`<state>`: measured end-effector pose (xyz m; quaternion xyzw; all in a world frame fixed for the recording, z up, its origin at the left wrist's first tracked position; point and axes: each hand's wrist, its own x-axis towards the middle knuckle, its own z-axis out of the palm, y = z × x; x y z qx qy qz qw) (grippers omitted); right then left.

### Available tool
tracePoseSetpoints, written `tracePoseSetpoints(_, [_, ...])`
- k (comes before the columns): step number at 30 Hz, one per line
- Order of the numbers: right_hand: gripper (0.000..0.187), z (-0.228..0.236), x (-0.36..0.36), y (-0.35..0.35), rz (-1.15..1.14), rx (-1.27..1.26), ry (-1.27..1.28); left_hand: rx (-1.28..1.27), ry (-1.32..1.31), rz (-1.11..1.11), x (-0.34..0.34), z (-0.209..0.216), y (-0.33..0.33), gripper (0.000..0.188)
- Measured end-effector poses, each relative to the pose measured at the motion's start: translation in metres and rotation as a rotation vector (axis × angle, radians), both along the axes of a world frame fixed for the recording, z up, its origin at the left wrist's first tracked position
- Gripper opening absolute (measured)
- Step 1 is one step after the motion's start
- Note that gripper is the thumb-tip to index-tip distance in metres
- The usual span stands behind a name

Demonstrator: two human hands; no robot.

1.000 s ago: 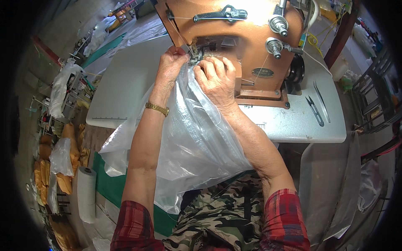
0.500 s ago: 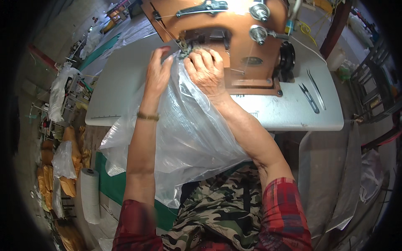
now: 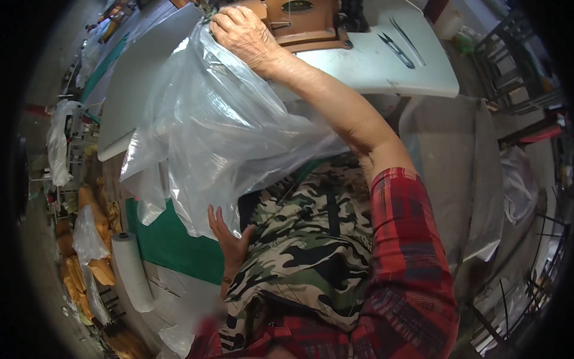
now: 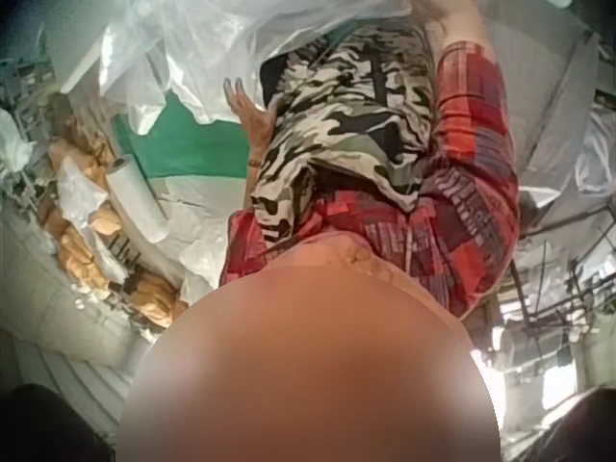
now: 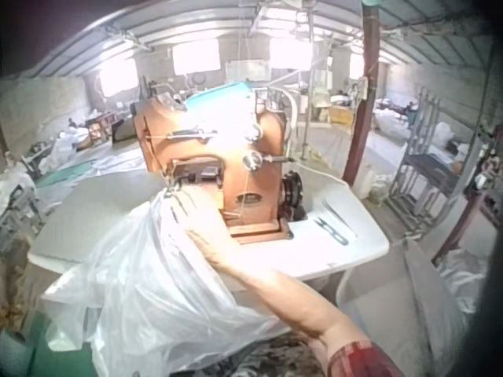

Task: The person sews the edges of large transparent plastic bags using an industrial sewing machine.

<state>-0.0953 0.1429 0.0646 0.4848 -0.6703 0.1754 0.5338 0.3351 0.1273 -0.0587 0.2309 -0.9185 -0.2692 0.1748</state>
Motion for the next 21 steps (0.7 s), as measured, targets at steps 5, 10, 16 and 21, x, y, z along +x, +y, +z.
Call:
tracePoseSetpoints(5, [0.028, -0.008, 0.025, 0.087, 0.312, -0.063, -0.32, -0.048, -0.109, 0.154, 0.01, -0.038, -0.016, 0.082])
tracePoseSetpoints(10, [0.034, -0.064, 0.083, 0.186, 0.336, 0.024, -0.871, -0.23, -0.094, 0.164, 0.009, -0.09, -0.038, 0.068])
tracePoseSetpoints(16, [0.037, -0.104, 0.088, 0.2, 0.102, 0.431, -1.034, -0.203, 0.07, 0.253, 0.034, -0.13, -0.081, 0.046])
tracePoseSetpoints(21, [0.048, -0.124, 0.111, 0.172, 0.417, 0.526, -1.269, 0.121, 0.604, 0.654, 0.031, -0.055, -0.131, 0.05])
